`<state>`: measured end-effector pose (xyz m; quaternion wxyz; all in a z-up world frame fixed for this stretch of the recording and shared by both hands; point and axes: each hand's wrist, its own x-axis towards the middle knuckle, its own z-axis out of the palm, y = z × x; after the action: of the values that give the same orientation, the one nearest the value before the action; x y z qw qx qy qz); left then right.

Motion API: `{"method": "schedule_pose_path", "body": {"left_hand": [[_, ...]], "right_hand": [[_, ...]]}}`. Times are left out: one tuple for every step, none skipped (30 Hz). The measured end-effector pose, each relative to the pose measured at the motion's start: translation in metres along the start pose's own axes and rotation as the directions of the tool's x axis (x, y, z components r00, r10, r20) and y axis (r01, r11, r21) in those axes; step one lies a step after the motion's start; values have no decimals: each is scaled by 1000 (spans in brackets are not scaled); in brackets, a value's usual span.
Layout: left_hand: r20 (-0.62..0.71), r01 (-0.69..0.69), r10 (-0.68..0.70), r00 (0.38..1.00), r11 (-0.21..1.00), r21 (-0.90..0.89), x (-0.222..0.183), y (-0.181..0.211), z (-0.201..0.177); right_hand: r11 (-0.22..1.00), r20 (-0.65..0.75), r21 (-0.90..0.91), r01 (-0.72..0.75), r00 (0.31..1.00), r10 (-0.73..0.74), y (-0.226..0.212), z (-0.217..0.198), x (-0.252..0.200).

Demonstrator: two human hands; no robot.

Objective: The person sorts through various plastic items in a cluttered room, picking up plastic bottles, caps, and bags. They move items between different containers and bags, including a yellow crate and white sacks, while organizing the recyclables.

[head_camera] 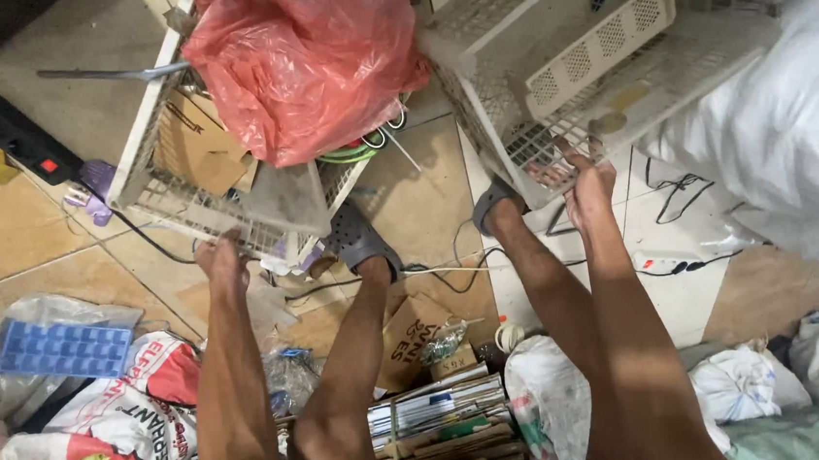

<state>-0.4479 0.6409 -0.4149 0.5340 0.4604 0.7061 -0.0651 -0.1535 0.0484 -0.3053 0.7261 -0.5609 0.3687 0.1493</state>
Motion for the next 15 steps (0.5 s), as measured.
{"method": "schedule_pose_path", "body": {"left_hand": [[-7,3,-3,1000,1000,1,-9,6,-9],[-19,-28,28,999,1000,-6,-18,11,-18],[-29,-56,56,998,998,-7,-30,15,-28],[-35,-49,49,998,999,1,-46,19,-45],[-49,-45,48,998,997,56,-56,27,-55],[-62,-40,47,997,993,110,-67,37,-65],[-47,-52,58,997,992,112,-66,27,-89],[-18,-71,74,997,987,142,-64,17,-113],[11,-87,86,996,981,172,-63,5,-136],[25,-96,93,995,980,173,-66,-7,-149],[-62,-23,37,997,977,211,-72,-17,-173],[-150,55,-18,989,969,241,-76,-28,-197],[-144,46,-11,990,969,244,-79,-32,-208],[-98,30,-18,995,993,116,-81,-38,-218],[-52,31,-31,998,999,-15,-89,-49,-229]], "right_hand": [[1000,2,-1,-7,1000,7,-12,20,-8],[996,-40,-22,-87,996,86,-24,39,-16],[985,-90,-40,-170,982,165,-37,56,-28],[983,-95,-41,-180,980,176,-22,40,-22],[986,-111,-35,-165,981,160,-9,25,-14],[988,-128,-30,-150,981,145,3,10,-6],[991,-133,-20,-136,982,132,10,6,-4],[986,-162,-61,-155,976,144,17,4,-2],[978,-192,-104,-179,969,157,23,-1,1],[981,-198,-97,-168,969,146,20,9,-6],[991,-149,-58,-118,983,108,23,23,-14],[997,-101,-17,-70,993,68,28,38,-23],[998,-103,-10,-63,993,62,20,52,-28],[992,-139,-9,-123,983,120,13,66,-33],[982,-177,-13,-187,967,182,4,76,-40]]}}
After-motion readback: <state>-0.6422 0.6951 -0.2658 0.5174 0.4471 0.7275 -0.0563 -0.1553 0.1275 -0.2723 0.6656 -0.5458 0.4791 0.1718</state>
